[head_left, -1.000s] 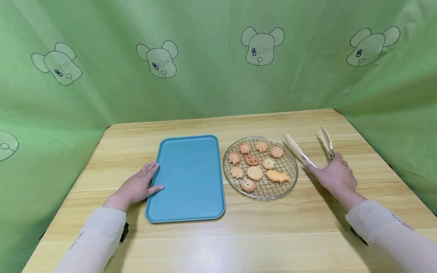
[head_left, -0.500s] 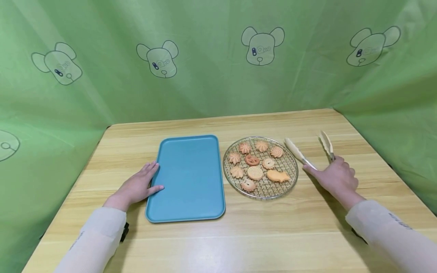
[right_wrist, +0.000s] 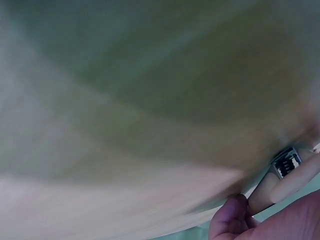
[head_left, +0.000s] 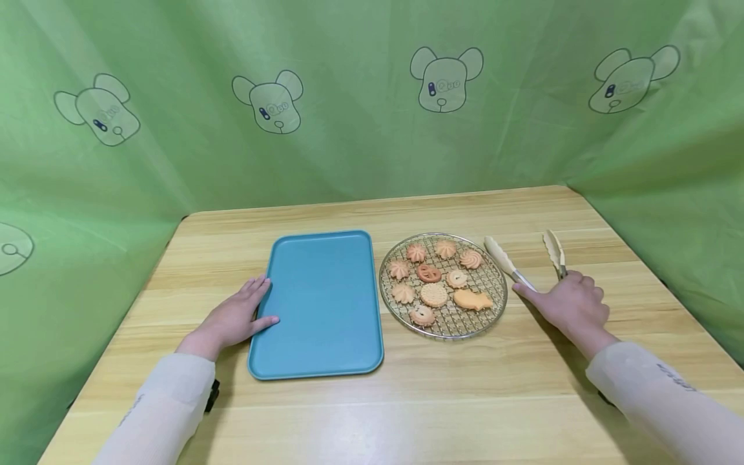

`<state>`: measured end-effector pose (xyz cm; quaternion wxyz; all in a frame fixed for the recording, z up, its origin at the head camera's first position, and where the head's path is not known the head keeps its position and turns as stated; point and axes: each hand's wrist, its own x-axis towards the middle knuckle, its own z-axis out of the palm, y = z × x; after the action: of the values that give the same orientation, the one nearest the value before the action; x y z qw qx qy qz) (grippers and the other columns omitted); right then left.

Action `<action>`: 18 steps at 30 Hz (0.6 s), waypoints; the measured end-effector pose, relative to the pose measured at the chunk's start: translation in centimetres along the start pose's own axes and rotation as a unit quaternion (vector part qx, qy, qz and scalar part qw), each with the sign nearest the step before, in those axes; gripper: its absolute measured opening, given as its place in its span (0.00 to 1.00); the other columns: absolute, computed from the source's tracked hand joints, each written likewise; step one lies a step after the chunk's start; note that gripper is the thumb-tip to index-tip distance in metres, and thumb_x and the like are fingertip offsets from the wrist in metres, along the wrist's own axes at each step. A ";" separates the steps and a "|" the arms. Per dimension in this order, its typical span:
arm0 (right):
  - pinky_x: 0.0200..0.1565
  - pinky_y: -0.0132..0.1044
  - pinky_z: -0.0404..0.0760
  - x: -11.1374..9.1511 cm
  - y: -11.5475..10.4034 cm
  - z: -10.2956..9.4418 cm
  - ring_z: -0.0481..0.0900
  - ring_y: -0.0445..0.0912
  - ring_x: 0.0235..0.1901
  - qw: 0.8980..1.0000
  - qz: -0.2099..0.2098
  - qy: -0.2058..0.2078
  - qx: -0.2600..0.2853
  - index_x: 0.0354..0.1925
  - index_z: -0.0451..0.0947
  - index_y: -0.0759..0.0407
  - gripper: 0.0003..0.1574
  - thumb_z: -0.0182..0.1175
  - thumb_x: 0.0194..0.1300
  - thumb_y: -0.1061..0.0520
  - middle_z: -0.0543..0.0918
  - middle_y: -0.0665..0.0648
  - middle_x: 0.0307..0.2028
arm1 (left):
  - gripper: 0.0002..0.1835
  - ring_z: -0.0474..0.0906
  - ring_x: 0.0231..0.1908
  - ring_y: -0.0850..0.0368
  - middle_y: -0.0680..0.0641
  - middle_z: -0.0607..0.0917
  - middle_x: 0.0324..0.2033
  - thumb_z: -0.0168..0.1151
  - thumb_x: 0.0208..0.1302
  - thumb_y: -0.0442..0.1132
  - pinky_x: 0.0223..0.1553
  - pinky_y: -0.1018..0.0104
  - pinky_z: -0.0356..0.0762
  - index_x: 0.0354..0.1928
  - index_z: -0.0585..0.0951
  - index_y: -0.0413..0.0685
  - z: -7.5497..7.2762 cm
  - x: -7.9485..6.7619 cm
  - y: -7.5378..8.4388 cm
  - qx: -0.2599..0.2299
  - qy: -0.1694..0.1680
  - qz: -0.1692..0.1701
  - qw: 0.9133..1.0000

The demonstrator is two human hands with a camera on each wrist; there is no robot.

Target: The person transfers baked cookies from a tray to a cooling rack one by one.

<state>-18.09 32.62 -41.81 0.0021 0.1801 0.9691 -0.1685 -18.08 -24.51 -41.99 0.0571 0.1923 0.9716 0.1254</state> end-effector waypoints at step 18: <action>0.30 0.61 0.68 0.3 -2.0 -2.8 0.62 0.74 0.42 0.999 -0.031 -0.021 0.010 0.59 0.53 0.86 0.79 0.44 0.49 0.13 0.60 0.82 0.44 | 0.45 0.45 0.70 0.36 0.35 0.52 0.71 0.57 0.66 0.56 0.66 0.42 0.52 0.72 0.53 0.35 -0.6 0.7 0.0 -0.015 0.004 -0.006 1.000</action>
<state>-18.93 31.86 -38.55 0.0150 0.1462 0.9723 -0.1818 -18.79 -24.36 -41.42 0.0565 0.1850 0.9711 0.1401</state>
